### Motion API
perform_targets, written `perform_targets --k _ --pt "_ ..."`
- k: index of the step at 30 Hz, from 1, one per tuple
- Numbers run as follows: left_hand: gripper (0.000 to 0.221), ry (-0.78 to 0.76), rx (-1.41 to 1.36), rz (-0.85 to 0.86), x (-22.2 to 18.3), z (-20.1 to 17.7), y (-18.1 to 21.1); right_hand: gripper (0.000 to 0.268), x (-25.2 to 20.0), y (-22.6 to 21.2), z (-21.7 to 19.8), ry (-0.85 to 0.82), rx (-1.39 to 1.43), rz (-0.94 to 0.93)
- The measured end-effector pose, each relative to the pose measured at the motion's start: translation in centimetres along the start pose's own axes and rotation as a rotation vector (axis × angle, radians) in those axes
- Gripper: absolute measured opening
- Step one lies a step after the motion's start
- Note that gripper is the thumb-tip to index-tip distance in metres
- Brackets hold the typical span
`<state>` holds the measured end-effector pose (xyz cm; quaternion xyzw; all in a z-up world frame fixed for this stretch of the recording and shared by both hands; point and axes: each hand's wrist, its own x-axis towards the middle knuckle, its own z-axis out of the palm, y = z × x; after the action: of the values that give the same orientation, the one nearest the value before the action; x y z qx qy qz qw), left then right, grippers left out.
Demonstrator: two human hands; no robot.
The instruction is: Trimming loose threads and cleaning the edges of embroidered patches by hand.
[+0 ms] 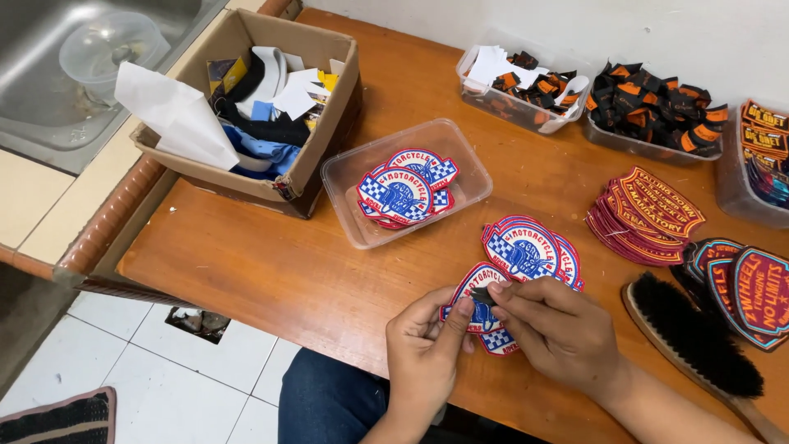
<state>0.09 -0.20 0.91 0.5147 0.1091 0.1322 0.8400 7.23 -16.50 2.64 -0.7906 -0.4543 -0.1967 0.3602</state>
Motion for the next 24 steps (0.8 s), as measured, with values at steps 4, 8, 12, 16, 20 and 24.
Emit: perform_targets --k 4,8,12,16,20,24 --pt "0.023 -0.002 -0.002 0.010 0.1 0.0 -0.1 0.023 0.0 0.1 0.1 -0.001 0.027 -0.014" --pt "0.024 0.017 0.024 -0.012 0.1 -0.1 -0.2 0.020 -0.2 0.2 0.3 -0.003 0.070 0.024" --pt "0.022 0.008 0.032 0.001 0.0 0.0 0.1 0.021 -0.4 0.4 0.3 -0.011 0.176 0.243" --pt "0.025 0.013 0.083 0.022 0.0 -0.1 -0.3 0.025 -0.9 1.3 0.2 0.104 0.278 0.417" --pt "0.027 0.000 0.066 0.011 0.0 -0.3 -0.6 0.051 -0.8 1.4 0.0 0.204 0.627 0.605" --pt "0.025 0.015 -0.004 0.072 0.2 -0.4 -1.3 0.078 -0.7 1.0 0.9 0.131 0.623 0.638"
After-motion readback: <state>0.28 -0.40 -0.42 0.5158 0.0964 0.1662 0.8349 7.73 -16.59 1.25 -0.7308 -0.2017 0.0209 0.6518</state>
